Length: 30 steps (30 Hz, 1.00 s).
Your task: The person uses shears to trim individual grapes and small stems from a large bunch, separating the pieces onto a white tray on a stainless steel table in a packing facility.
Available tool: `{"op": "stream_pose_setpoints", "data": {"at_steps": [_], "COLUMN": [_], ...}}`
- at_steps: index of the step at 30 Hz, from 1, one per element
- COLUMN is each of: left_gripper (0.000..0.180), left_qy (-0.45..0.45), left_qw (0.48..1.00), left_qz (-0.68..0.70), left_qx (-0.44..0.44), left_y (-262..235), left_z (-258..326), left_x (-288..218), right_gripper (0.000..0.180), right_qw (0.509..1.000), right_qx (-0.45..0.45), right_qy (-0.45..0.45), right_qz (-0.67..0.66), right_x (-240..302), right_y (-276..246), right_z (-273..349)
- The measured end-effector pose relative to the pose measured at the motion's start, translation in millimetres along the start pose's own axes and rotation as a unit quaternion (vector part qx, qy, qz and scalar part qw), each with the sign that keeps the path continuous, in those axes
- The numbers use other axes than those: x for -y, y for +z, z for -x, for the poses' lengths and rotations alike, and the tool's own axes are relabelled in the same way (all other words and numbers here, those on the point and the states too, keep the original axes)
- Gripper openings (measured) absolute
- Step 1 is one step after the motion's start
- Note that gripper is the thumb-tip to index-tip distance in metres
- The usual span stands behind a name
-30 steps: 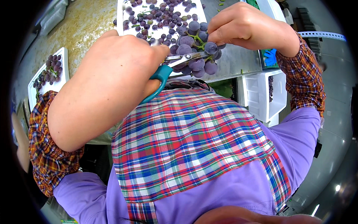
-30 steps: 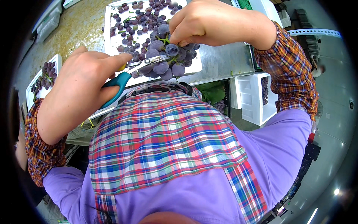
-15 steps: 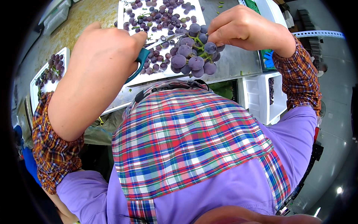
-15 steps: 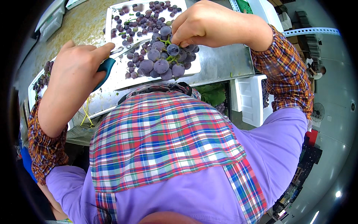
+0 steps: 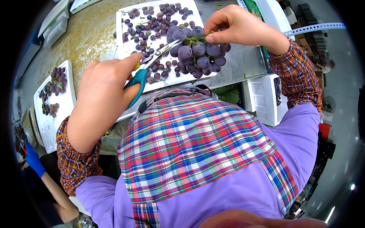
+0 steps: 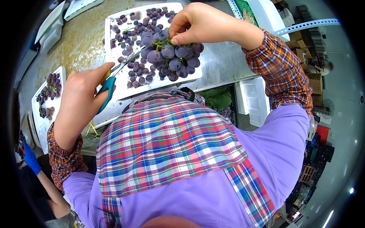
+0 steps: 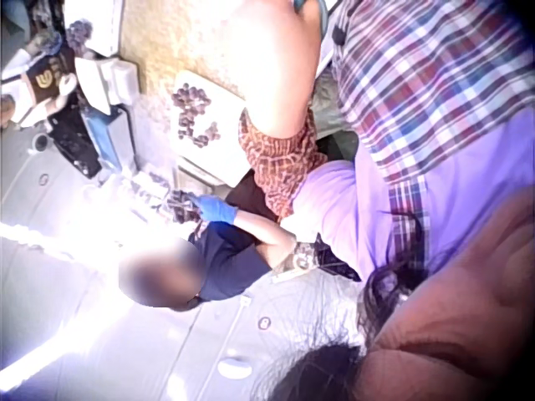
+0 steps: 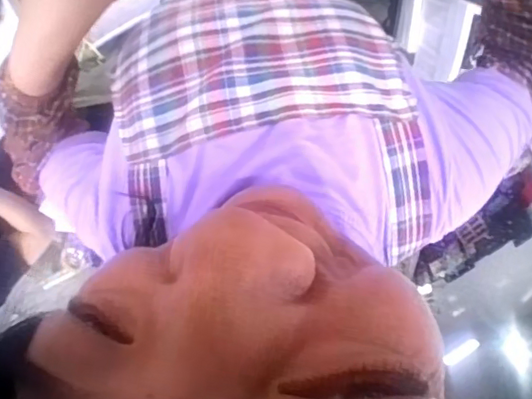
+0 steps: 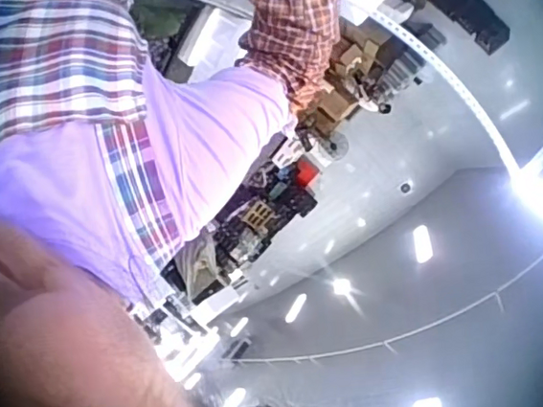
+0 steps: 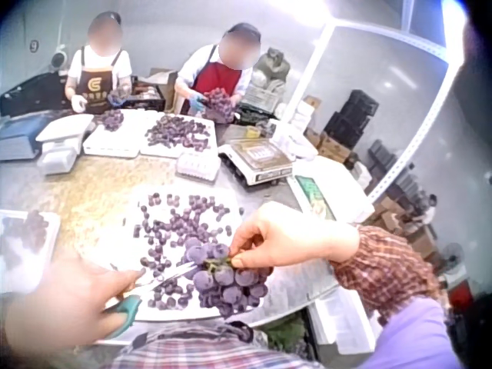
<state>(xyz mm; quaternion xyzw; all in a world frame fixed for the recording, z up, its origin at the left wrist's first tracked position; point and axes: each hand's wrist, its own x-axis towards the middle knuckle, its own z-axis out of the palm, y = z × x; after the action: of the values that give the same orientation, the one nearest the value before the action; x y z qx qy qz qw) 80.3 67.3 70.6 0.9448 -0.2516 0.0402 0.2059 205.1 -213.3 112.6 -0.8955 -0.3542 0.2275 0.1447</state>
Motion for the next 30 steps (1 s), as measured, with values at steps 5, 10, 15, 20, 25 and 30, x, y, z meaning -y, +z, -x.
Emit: {"op": "stream_pose_setpoints", "data": {"at_steps": [5, 10, 15, 20, 25, 30], "left_gripper": [0.036, 0.033, 0.027, 0.018, 0.011, 0.014], "left_qy": [0.019, 0.022, 0.04, 0.055, 0.044, 0.02], "left_qw": [0.998, 0.997, 0.995, 0.994, 0.997, 0.999], "left_qz": [-0.049, -0.073, -0.089, -0.096, -0.057, 0.006], "left_qx": [-0.027, -0.025, -0.021, 0.0, 0.04, 0.035], "left_y": [5, 6, 3, 0, 3, 24], "left_z": [-9, -19, -23, -29, -40, -46], "left_x": [-3, -2, -1, -1, 4, 15], "right_gripper": [0.023, 0.024, 0.024, 0.024, 0.023, 0.022], "right_qw": [0.995, 0.991, 0.988, 0.989, 0.989, 0.989], "right_qx": [-0.038, -0.052, -0.053, -0.059, -0.072, -0.08], "right_qy": [0.014, 0.027, 0.044, 0.041, 0.045, 0.051], "right_qz": [-0.088, -0.122, -0.141, -0.127, -0.124, -0.11], "right_x": [-9, -13, -9, -3, -3, -10], "right_y": [8, 11, 11, 11, 11, 23], "right_z": [-3, -5, -4, -5, -5, -9]}}
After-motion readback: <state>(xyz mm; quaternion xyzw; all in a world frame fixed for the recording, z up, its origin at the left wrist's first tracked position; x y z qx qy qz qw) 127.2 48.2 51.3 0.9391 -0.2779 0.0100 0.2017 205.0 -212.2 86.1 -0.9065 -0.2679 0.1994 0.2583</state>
